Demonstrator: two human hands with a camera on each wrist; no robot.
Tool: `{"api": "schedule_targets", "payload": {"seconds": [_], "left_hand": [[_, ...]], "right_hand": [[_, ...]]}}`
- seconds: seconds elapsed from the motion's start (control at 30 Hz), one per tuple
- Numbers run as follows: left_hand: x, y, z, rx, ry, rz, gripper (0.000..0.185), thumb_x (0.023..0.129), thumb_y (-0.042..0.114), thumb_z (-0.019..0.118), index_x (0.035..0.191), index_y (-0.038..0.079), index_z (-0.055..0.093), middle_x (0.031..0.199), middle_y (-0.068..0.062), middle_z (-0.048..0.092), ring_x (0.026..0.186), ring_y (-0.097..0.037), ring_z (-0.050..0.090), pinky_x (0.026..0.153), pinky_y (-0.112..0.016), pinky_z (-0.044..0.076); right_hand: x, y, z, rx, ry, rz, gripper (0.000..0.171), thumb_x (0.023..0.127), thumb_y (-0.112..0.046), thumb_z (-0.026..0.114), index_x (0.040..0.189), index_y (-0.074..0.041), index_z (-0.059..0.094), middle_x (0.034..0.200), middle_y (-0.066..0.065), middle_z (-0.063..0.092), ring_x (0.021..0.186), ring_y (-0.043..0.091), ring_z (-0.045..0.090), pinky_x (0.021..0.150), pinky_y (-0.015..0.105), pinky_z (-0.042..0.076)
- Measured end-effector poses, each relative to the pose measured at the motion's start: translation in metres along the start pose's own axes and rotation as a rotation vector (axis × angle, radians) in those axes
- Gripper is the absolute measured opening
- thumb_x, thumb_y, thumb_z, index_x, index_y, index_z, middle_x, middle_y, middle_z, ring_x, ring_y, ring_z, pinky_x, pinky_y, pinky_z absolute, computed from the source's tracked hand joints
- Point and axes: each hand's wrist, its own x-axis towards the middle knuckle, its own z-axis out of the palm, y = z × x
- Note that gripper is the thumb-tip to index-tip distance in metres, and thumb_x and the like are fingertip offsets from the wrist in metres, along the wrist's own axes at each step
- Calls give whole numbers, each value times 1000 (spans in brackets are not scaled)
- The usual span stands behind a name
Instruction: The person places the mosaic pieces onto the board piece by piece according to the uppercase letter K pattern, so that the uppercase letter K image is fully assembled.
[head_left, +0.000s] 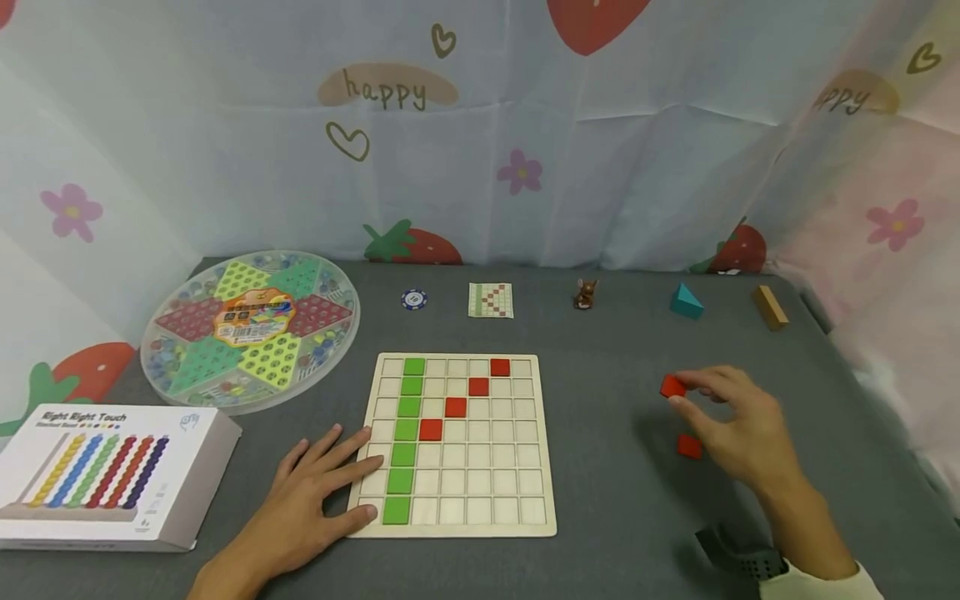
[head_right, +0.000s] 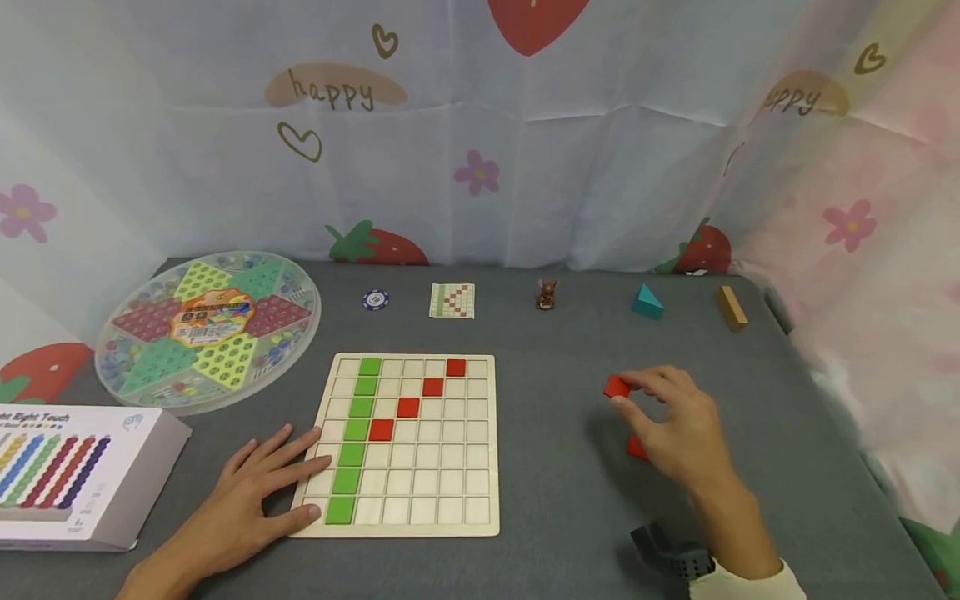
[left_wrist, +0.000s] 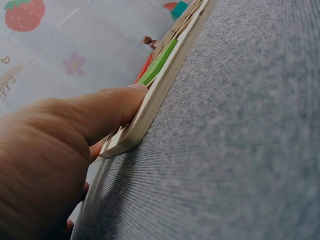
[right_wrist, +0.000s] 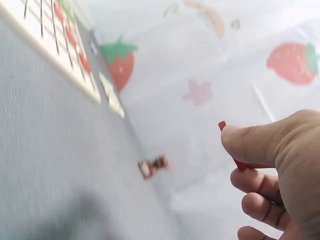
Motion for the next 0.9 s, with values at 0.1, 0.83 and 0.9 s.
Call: {"api": "schedule_targets", "payload": {"seconds": [0.1, 0.83, 0.9], "left_hand": [[0, 0, 0, 4, 3, 4, 54, 86, 49, 68, 133, 23, 62, 150, -1, 39, 139, -37, 25, 104, -64, 9], [0, 2, 0, -7, 12, 5, 54, 86, 48, 68, 134, 23, 62, 150, -1, 39, 139, -37, 25, 104, -63, 9], [0, 2, 0, -9, 12, 8, 54, 87, 48, 69, 134, 23, 61, 150, -2, 39, 139, -37, 25, 104, -63, 9]], "right_hand": [[1, -14, 1, 43, -11, -18, 35, 72, 7, 81, 105, -3, 73, 98, 3, 65, 86, 13, 54, 77, 17, 41], [10, -90, 54, 327, -123, -160, 36, 75, 1, 81, 109, -7, 72, 100, -3, 63, 93, 18, 55, 75, 29, 47], [10, -95, 63, 339, -136, -172, 35, 76, 0, 81, 109, -7, 72, 101, -3, 63, 92, 18, 55, 74, 30, 48]]}}
